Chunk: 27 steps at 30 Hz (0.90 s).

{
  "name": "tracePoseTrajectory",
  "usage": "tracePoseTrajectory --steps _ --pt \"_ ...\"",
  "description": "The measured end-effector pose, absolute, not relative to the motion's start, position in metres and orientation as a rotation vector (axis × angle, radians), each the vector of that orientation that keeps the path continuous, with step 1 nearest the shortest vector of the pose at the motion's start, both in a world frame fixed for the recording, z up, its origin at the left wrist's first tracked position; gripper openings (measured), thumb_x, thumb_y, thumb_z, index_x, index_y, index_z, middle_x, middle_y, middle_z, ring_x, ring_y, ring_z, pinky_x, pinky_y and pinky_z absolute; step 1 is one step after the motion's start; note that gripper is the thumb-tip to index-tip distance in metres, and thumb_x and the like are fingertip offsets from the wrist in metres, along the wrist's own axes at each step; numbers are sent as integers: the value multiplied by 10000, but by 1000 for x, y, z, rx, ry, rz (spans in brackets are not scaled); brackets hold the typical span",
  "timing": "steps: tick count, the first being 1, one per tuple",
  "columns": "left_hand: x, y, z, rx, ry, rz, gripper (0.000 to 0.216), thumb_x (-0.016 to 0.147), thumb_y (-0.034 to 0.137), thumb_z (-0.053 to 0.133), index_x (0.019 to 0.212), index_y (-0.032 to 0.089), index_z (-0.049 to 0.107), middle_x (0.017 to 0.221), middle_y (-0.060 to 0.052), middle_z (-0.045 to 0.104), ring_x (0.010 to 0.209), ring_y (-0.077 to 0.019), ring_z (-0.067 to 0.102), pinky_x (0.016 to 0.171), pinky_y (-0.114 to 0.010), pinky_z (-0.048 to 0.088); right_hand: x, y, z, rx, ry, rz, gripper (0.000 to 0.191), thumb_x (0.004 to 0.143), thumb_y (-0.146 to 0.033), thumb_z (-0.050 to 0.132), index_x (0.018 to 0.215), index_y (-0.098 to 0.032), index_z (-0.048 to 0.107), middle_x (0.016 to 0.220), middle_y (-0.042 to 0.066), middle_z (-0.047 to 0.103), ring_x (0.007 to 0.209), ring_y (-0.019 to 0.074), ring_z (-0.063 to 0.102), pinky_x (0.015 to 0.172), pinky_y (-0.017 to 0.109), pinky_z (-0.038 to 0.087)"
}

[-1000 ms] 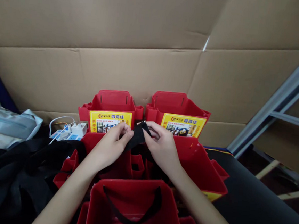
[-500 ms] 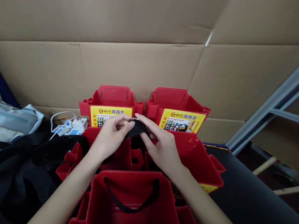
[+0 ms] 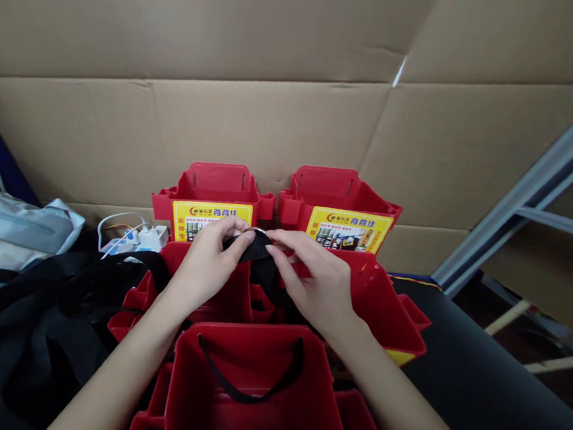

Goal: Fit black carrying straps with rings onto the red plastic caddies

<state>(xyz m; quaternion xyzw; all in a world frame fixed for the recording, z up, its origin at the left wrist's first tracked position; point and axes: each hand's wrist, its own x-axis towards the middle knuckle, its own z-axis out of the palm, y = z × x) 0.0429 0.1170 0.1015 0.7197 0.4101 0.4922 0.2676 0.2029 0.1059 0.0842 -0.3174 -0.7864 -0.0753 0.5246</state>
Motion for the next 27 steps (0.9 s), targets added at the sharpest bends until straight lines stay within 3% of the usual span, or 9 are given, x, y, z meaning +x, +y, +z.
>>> tracePoseTrajectory --steps 3,7,11,15,20,27 --pt "42 115 102 2016 1156 1309 122 819 254 473 785 156 537 773 -17 578 724 -143 529 704 -264 412 202 105 84 -758 -1901 -166 165 826 -152 498 958 -210 578 968 28 653 884 134 620 756 234 528" --pt "41 114 102 2055 1135 1289 133 824 266 470 800 158 544 799 -24 594 742 -151 547 697 -263 421 201 106 82 -781 -1861 -85 211 828 -164 487 1027 -212 540 993 33 643 792 121 641 684 225 541" --pt "42 114 101 2075 1186 1323 128 823 272 473 809 163 540 798 -27 603 746 -158 560 703 -271 425 201 107 80 -757 -1863 -54 170 826 -161 474 963 -216 558 983 36 645 872 141 628 719 247 540" --pt "43 113 101 2093 1168 1334 127 827 276 471 831 167 537 793 -22 602 727 -149 566 684 -264 430 200 108 79 -783 -1800 -46 237 823 -159 488 1053 -211 514 987 34 645 777 120 646 725 238 538" --pt "42 114 100 2090 1110 1275 113 771 249 553 857 175 559 650 17 556 653 -138 554 657 -260 434 203 113 78 -802 -1818 -108 156 823 -153 477 937 -208 567 929 32 667 821 140 642 768 265 526" --pt "43 115 98 1990 1093 1283 110 764 241 555 839 167 587 647 10 578 627 -129 543 641 -257 436 204 113 80 -760 -1821 -149 148 811 -129 483 883 -204 587 935 27 676 866 145 638 818 287 511"
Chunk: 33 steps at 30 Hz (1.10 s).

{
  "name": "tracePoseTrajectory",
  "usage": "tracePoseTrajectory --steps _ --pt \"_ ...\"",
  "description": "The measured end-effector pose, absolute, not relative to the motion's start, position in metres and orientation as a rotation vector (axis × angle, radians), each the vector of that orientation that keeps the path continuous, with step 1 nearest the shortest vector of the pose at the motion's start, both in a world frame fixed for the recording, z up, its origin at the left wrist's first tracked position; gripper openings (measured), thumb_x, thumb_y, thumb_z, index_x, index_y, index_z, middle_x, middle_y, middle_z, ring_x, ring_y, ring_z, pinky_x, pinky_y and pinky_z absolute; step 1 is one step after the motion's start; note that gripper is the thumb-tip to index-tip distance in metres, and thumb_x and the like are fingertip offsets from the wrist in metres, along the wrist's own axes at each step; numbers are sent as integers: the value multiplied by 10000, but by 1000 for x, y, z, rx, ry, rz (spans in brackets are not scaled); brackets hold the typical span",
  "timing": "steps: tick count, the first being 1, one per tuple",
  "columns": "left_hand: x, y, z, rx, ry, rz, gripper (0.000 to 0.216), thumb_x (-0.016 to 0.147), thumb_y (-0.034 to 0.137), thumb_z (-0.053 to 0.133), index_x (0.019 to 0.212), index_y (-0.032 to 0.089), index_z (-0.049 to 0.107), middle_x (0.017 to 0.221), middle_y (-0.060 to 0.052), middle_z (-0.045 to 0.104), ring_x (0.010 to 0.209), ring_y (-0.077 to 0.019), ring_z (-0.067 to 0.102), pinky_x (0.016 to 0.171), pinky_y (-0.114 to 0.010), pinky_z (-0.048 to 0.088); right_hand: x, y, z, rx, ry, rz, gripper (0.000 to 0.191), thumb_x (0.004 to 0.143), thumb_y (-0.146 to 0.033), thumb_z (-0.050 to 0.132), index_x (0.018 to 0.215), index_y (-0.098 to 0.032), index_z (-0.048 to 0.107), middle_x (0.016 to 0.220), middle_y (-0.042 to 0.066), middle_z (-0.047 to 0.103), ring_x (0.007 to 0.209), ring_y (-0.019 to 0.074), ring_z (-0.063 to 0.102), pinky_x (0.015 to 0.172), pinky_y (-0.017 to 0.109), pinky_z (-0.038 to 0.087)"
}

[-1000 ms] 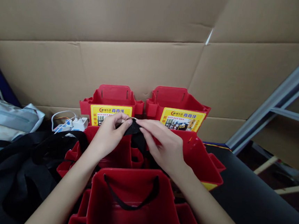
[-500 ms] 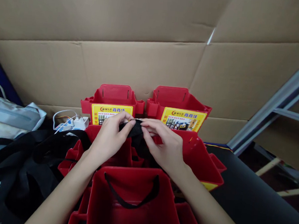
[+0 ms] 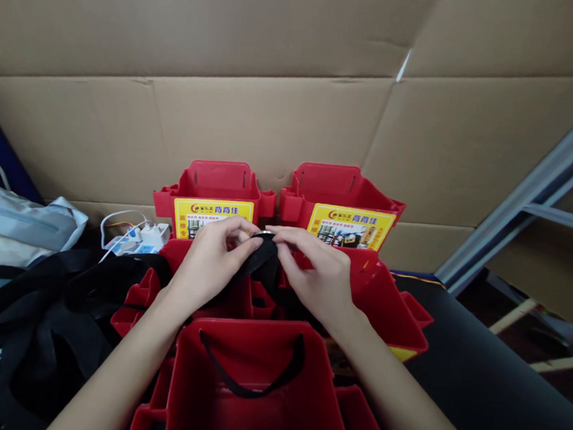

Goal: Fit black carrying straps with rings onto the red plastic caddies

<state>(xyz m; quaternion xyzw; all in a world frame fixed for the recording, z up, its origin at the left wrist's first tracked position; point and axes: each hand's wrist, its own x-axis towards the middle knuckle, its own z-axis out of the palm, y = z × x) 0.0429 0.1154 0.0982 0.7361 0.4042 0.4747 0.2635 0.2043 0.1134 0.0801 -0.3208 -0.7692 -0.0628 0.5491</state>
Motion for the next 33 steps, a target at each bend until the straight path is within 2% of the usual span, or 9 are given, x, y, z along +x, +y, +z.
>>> tracePoseTrajectory --steps 8,14,20,26,33 --pt "43 112 101 1980 1093 1311 121 767 240 551 832 158 611 700 -8 614 643 -129 558 627 -247 439 202 110 81 -797 -1792 -3 175 823 -176 485 980 -207 557 963 31 666 825 141 652 783 265 537" --pt "44 112 101 1978 1084 1319 134 768 240 553 861 167 614 690 -4 610 656 -134 573 638 -252 452 204 110 82 -795 -1833 -59 156 809 -149 500 926 -204 588 966 23 673 847 143 646 774 269 536" --pt "46 111 100 1982 1160 1399 117 774 237 543 844 158 595 802 -36 651 724 -153 606 684 -268 462 202 111 80 -767 -1791 -169 171 810 -126 508 947 -198 579 957 28 672 845 135 643 796 270 528" --pt "46 111 99 2005 1156 1468 84 769 235 563 807 168 531 760 -25 639 714 -152 611 685 -270 459 202 109 81 -816 -1788 -124 140 812 -156 512 928 -193 582 933 32 673 794 135 651 764 258 535" --pt "43 114 100 2037 1097 1412 91 769 237 565 820 163 559 732 -17 626 671 -139 586 640 -248 452 201 108 84 -822 -1760 10 124 801 -183 525 902 -189 596 902 23 672 741 122 644 737 243 530"
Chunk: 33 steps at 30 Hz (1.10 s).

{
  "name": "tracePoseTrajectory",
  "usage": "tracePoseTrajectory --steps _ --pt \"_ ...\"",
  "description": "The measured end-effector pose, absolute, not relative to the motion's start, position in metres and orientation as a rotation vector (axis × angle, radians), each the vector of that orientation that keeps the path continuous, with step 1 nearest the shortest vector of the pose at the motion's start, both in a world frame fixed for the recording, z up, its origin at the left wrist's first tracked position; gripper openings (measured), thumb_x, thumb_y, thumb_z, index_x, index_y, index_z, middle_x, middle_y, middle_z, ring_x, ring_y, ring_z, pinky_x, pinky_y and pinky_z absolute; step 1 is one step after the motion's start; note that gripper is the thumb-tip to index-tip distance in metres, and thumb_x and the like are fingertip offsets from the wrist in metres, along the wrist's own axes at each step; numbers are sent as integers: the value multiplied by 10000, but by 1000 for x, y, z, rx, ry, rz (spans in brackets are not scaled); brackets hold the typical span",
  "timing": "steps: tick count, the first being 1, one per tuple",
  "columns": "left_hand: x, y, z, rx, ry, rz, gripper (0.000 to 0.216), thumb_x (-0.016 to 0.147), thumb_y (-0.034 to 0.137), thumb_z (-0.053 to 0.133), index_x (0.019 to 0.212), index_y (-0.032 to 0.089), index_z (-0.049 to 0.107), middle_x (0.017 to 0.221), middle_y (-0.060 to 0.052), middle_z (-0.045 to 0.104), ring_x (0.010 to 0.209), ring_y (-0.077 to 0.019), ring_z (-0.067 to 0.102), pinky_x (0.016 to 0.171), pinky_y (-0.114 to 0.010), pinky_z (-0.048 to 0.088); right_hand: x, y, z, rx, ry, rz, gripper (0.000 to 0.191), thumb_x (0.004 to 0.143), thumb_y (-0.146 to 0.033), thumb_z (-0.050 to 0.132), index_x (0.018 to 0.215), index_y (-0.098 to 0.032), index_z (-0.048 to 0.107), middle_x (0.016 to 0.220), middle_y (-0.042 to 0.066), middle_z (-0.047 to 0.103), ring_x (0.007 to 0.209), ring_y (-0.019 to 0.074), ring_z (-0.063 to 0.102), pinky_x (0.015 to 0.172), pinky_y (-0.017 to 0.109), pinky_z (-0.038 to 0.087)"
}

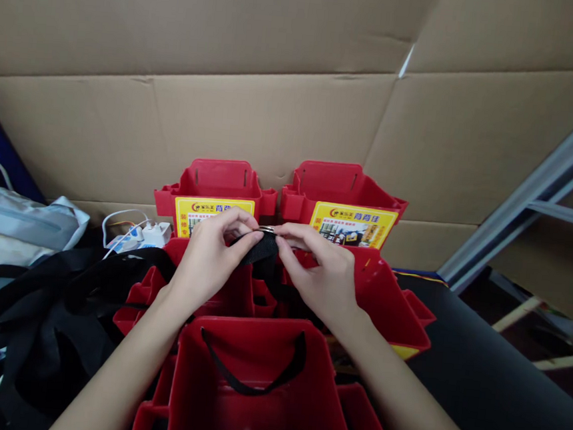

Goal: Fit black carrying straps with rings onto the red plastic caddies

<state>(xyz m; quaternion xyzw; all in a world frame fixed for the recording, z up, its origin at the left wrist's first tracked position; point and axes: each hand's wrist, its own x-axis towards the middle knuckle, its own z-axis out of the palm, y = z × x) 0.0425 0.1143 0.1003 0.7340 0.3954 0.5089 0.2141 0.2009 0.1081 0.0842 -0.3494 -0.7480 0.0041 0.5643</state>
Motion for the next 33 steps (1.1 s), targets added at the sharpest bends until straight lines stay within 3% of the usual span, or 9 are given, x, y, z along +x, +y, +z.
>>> tracePoseTrajectory --steps 6,10,20,26,33 --pt "43 115 100 2262 1118 1337 60 804 155 495 820 177 549 807 -9 624 750 -135 580 696 -245 436 209 110 94 -898 -1830 391 171 828 -270 492 812 -156 618 717 14 649 598 101 602 557 203 500" --pt "43 110 105 2466 1136 1354 91 817 118 461 827 178 530 797 4 608 735 -114 564 690 -220 421 213 115 94 -922 -1806 679 204 766 -341 579 792 -145 630 679 18 645 603 119 605 515 210 490" --pt "48 105 104 2420 1137 1381 90 764 102 522 811 179 524 788 22 607 721 -105 561 665 -211 420 212 107 99 -995 -1996 391 284 717 -430 620 836 -179 677 837 33 658 688 121 563 545 214 430" --pt "43 107 105 2496 1058 1370 61 780 115 522 778 176 523 762 21 586 700 -100 535 661 -212 408 210 104 102 -943 -2025 646 315 838 -395 454 788 -156 653 854 31 624 569 70 519 440 172 422" --pt "35 104 111 2693 941 998 33 814 161 514 794 182 498 824 2 558 775 -126 508 722 -244 394 215 106 102 -1051 -1956 614 267 839 -328 448 683 -151 571 649 -16 546 448 57 523 445 180 438"
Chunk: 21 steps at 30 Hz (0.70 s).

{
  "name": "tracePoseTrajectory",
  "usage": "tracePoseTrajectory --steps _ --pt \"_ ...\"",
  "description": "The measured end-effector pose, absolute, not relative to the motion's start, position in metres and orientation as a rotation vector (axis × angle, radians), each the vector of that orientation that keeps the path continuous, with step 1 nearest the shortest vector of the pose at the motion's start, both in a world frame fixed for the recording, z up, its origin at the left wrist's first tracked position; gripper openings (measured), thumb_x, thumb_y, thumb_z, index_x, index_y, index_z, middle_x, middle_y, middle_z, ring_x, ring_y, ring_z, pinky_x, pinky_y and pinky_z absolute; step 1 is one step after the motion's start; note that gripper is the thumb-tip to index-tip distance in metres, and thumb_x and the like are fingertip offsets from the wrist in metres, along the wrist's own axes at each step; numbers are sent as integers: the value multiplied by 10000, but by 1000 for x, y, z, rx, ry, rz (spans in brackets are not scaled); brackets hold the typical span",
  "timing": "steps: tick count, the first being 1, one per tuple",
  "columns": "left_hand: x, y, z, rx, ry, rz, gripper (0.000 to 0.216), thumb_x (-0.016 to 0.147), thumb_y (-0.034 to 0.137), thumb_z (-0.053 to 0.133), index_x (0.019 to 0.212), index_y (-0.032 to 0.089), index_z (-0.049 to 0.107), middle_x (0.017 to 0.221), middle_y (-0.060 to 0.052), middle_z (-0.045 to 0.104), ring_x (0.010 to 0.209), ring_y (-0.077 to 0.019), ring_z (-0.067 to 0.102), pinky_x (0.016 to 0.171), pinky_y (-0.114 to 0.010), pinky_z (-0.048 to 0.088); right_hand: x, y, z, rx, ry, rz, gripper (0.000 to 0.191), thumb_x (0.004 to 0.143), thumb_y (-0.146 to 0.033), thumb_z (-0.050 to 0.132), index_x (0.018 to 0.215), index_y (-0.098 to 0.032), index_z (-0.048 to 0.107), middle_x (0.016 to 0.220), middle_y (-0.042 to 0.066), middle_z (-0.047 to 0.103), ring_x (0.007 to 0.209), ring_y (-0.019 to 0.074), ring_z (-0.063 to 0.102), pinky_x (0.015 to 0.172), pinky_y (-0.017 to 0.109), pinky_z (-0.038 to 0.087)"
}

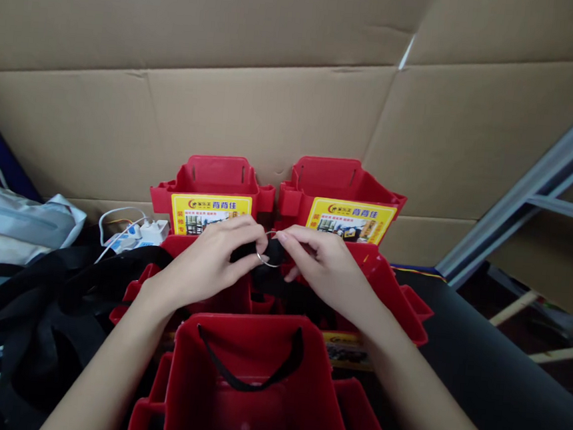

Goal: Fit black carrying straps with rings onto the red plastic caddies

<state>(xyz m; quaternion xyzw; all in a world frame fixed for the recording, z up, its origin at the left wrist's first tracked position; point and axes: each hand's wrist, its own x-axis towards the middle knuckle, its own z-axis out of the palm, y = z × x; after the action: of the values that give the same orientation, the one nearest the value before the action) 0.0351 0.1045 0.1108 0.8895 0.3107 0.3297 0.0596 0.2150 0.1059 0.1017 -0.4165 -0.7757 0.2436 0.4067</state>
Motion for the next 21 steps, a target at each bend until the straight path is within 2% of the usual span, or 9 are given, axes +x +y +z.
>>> tracePoseTrajectory --steps 2,7,11,16,21 --pt "34 103 113 2695 965 920 49 806 192 532 787 180 488 829 -1 552 779 -136 505 725 -257 388 214 107 100 -1052 -1890 720 258 833 -357 456 726 -153 573 656 -16 538 462 69 544 435 186 464" --pt "35 102 114 2618 1025 930 252 758 391 591 749 177 458 753 12 529 699 -136 490 670 -259 380 209 107 100 -979 -1682 1045 281 796 -413 495 780 -144 577 712 2 539 546 86 543 416 209 527" --pt "36 104 112 2610 1049 969 238 776 370 573 722 178 443 724 22 509 678 -127 482 656 -249 371 212 105 105 -936 -1699 1228 266 743 -404 573 760 -139 560 682 -3 545 615 90 545 455 194 543" --pt "39 105 109 2670 1057 939 193 790 325 560 725 179 454 748 13 517 696 -134 484 660 -255 368 214 107 101 -1007 -1719 1178 190 727 -309 593 692 -154 487 636 -25 500 624 88 550 482 193 549" --pt "39 107 108 2730 1011 901 255 786 378 560 683 176 440 729 6 500 683 -140 466 637 -254 364 211 109 100 -994 -1581 1053 203 709 -316 589 715 -171 445 615 -44 477 512 63 501 391 184 519"
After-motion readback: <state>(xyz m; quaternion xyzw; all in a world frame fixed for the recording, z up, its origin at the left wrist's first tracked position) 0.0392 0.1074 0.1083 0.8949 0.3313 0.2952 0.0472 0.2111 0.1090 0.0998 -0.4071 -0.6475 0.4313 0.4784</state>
